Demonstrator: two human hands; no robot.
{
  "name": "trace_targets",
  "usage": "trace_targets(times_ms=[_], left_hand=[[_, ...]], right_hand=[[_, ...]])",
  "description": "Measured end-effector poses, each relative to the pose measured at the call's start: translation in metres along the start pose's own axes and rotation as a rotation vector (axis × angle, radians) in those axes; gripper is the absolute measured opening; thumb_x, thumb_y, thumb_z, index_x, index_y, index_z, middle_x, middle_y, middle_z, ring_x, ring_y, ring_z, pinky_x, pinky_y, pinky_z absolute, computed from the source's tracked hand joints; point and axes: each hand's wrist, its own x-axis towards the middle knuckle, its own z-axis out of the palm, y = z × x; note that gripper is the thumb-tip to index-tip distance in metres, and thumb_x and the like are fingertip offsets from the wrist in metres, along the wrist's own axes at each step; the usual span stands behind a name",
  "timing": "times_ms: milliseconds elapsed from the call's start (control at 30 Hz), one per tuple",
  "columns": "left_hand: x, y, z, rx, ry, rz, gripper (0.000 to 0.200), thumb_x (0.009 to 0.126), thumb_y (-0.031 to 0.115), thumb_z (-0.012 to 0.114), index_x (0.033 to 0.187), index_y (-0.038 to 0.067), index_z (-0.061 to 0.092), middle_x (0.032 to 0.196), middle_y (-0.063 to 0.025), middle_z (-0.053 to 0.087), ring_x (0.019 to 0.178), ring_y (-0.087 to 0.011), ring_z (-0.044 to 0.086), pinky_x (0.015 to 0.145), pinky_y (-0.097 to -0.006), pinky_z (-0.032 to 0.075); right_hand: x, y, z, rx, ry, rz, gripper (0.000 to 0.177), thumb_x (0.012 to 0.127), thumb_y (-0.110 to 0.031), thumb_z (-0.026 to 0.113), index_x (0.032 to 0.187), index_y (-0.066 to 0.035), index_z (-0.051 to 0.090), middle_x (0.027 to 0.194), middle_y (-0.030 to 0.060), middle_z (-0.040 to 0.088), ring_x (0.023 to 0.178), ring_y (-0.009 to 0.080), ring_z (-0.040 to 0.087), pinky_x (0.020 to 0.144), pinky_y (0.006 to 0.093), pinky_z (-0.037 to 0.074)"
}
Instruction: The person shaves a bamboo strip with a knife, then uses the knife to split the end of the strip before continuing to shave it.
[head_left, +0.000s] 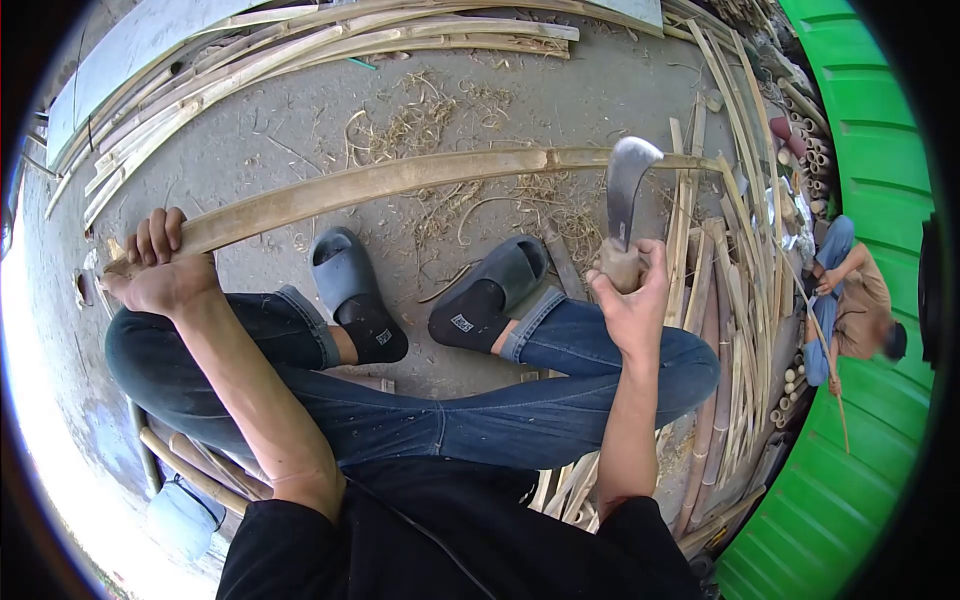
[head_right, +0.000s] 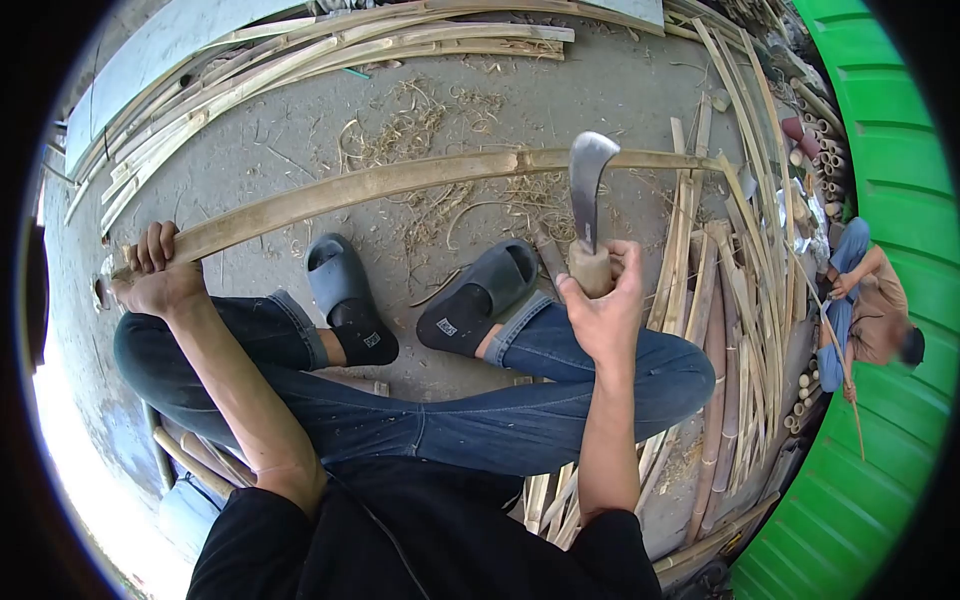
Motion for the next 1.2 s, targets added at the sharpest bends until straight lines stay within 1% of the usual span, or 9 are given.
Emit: trace_targets(times_ms=[200, 400, 600, 733, 800, 867, 1000, 1067, 1200], left_hand=[[-0.004, 0.002, 0.006, 0.015, 0.043, -0.008, 0.065, 0.100, 0.069, 0.018, 0.073, 0.013, 0.037, 0.058, 0.0016, 0.029, 0.051, -0.0132, 0.025, 0.049, -0.0282, 0.024], [0.001, 0.000, -0.004, 0.027, 0.076, -0.026, 0.064, 0.100, 0.069, 0.019, 0.073, 0.013, 0.035, 0.060, 0.0005, 0.026, 0.054, -0.0143, 0.024, 0.051, -0.0296, 0.025], [0.001, -0.004, -0.004, 0.037, 0.084, -0.022, 0.067, 0.099, 0.072, 0.018, 0.073, 0.013, 0.035, 0.062, 0.0007, 0.027, 0.054, -0.0139, 0.025, 0.053, -0.0302, 0.026], [0.002, -0.004, -0.008, 0.027, 0.089, -0.031, 0.069, 0.099, 0.074, 0.016, 0.073, 0.013, 0.036, 0.062, 0.0013, 0.028, 0.054, -0.0132, 0.025, 0.054, -0.0304, 0.027], [0.002, -0.006, -0.009, 0.019, 0.078, -0.035, 0.069, 0.098, 0.075, 0.016, 0.073, 0.013, 0.036, 0.062, 0.0015, 0.028, 0.054, -0.0131, 0.026, 0.054, -0.0303, 0.027], [0.002, -0.005, -0.010, 0.017, 0.072, -0.035, 0.070, 0.098, 0.075, 0.015, 0.073, 0.013, 0.036, 0.062, 0.0017, 0.028, 0.054, -0.0129, 0.026, 0.054, -0.0302, 0.027], [0.005, -0.006, -0.011, 0.026, 0.102, -0.037, 0.071, 0.098, 0.076, 0.016, 0.074, 0.013, 0.036, 0.062, 0.0013, 0.027, 0.054, -0.0130, 0.026, 0.053, -0.0297, 0.026], [0.005, -0.006, -0.011, 0.019, 0.089, -0.050, 0.071, 0.097, 0.076, 0.016, 0.074, 0.013, 0.036, 0.061, 0.0010, 0.027, 0.054, -0.0131, 0.025, 0.053, -0.0296, 0.025], [0.006, -0.005, -0.012, 0.054, 0.067, -0.026, 0.067, 0.099, 0.072, 0.015, 0.074, 0.013, 0.035, 0.061, 0.0001, 0.026, 0.054, -0.0141, 0.024, 0.052, -0.0296, 0.025]], right_hand=[[-0.012, -0.025, 0.011, -0.392, 0.073, 0.171, 0.048, 0.075, -0.022, 0.084, 0.110, -0.002, 0.058, 0.080, 0.0182, 0.068, 0.074, 0.0317, 0.069, 0.071, 0.0413, 0.053], [0.009, 0.010, -0.020, -0.578, -0.034, -0.124, 0.046, 0.076, -0.024, 0.085, 0.107, 0.002, 0.064, 0.090, 0.0212, 0.070, 0.084, 0.0329, 0.070, 0.076, 0.0407, 0.054], [0.017, 0.012, -0.004, 0.320, -0.194, 0.153, 0.039, 0.098, -0.024, 0.066, 0.127, 0.000, 0.055, 0.102, 0.0166, 0.071, 0.086, 0.0195, 0.070, 0.075, 0.0327, 0.057], [0.025, 0.018, 0.021, 0.471, -0.304, 0.354, 0.031, 0.099, -0.015, 0.055, 0.125, 0.001, 0.050, 0.095, 0.0154, 0.070, 0.079, 0.0181, 0.069, 0.071, 0.0327, 0.058], [0.029, 0.023, 0.029, 0.436, -0.293, 0.388, 0.035, 0.097, -0.024, 0.059, 0.121, 0.000, 0.052, 0.085, 0.0101, 0.068, 0.063, 0.0169, 0.066, 0.057, 0.0299, 0.054], [0.035, 0.041, 0.034, -0.177, -0.219, 0.033, 0.039, 0.090, -0.023, 0.070, 0.115, 0.003, 0.056, 0.087, 0.0114, 0.069, 0.062, 0.0165, 0.066, 0.058, 0.0278, 0.052], [0.050, 0.042, 0.030, -0.215, -0.231, 0.178, 0.040, 0.083, -0.019, 0.078, 0.108, 0.005, 0.060, 0.087, 0.0130, 0.070, 0.064, 0.0152, 0.067, 0.059, 0.0266, 0.052], [0.055, 0.046, 0.029, -0.564, -0.135, -0.185, 0.039, 0.081, -0.014, 0.077, 0.111, 0.007, 0.061, 0.082, 0.0126, 0.071, 0.062, 0.0145, 0.067, 0.057, 0.0278, 0.052], [0.066, 0.047, 0.032, -0.430, -0.221, 0.190, 0.041, 0.077, -0.021, 0.077, 0.107, 0.004, 0.065, 0.084, 0.0195, 0.072, 0.082, 0.0287, 0.072, 0.075, 0.0398, 0.055]])
